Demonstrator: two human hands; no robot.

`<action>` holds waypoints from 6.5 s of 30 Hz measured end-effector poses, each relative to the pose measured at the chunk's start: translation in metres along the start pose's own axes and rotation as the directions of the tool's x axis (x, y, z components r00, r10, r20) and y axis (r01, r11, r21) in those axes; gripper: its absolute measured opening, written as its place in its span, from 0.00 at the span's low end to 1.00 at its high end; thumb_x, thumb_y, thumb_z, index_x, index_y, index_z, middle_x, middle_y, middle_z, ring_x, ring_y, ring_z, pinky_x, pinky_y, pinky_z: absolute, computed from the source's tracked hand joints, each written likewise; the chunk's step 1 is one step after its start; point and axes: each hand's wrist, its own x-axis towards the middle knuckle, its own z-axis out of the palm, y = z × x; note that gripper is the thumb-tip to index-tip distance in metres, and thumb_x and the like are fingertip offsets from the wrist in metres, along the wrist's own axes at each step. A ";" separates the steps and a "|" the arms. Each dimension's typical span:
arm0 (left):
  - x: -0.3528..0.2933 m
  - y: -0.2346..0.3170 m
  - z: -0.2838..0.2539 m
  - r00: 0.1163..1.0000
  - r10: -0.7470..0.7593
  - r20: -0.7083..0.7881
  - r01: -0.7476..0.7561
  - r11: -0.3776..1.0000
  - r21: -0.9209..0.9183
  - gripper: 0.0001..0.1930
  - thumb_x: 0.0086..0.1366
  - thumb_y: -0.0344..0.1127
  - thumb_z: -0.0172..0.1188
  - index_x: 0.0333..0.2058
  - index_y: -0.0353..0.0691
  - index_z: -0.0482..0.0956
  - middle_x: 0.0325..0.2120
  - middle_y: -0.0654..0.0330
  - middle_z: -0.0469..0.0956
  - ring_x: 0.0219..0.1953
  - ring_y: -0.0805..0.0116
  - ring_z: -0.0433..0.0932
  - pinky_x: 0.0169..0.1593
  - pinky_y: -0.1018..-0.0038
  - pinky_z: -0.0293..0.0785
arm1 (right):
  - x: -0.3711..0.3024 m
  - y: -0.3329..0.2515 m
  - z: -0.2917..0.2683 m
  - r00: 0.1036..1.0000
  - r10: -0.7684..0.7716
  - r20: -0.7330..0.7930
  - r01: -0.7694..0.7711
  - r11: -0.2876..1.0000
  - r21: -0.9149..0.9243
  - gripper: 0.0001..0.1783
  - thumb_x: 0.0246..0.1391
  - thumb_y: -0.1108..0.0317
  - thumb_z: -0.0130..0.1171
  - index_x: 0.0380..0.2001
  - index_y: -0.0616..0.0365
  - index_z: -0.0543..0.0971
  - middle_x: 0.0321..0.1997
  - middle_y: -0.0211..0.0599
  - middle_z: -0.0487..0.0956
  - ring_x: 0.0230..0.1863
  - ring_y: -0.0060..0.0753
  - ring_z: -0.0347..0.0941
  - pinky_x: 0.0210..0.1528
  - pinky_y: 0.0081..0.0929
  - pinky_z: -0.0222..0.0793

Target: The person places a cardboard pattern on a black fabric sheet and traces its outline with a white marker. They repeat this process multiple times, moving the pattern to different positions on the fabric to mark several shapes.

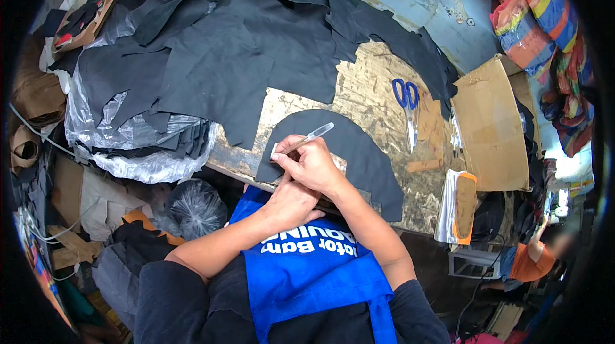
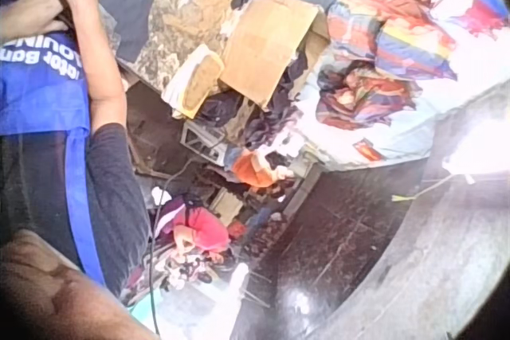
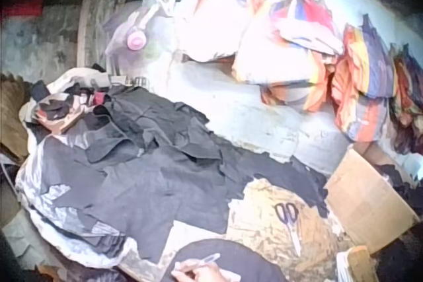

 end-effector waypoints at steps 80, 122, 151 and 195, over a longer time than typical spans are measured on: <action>0.023 0.016 -0.062 0.935 -0.079 0.346 0.027 0.988 0.153 0.34 0.62 0.51 0.53 0.60 0.34 0.59 0.61 0.47 0.58 0.65 0.54 0.55 0.59 0.39 0.52 | -0.087 0.049 -0.048 0.761 -0.014 -0.648 -0.004 1.000 -0.026 0.06 0.49 0.72 0.61 0.27 0.63 0.76 0.24 0.40 0.78 0.26 0.32 0.77 0.30 0.26 0.71; 0.068 -0.002 -0.012 0.996 -0.064 0.064 0.051 0.982 0.184 0.44 0.57 0.59 0.56 0.61 0.30 0.57 0.64 0.50 0.54 0.68 0.58 0.48 0.65 0.41 0.36 | -0.049 0.046 -0.068 0.714 0.269 -0.646 0.095 0.878 0.470 0.08 0.53 0.79 0.60 0.37 0.69 0.76 0.34 0.39 0.79 0.35 0.24 0.77 0.37 0.17 0.75; 0.066 -0.008 -0.012 1.000 -0.016 0.000 0.016 1.000 -0.001 0.37 0.57 0.55 0.58 0.58 0.36 0.64 0.56 0.44 0.65 0.64 0.48 0.56 0.65 0.41 0.33 | 0.049 0.030 -0.041 0.928 -0.207 -0.309 0.086 0.927 -0.365 0.07 0.47 0.73 0.60 0.24 0.68 0.79 0.22 0.45 0.79 0.23 0.37 0.78 0.28 0.31 0.71; 0.164 -0.070 -0.108 0.635 -0.187 0.750 0.670 0.616 -0.414 0.43 0.65 0.67 0.35 0.62 0.31 0.57 0.56 0.53 0.69 0.54 0.61 0.71 0.54 0.67 0.69 | 0.011 0.037 -0.019 0.939 -0.106 -0.328 0.059 0.987 -0.151 0.05 0.47 0.71 0.62 0.27 0.60 0.77 0.34 0.43 0.77 0.39 0.45 0.72 0.43 0.38 0.67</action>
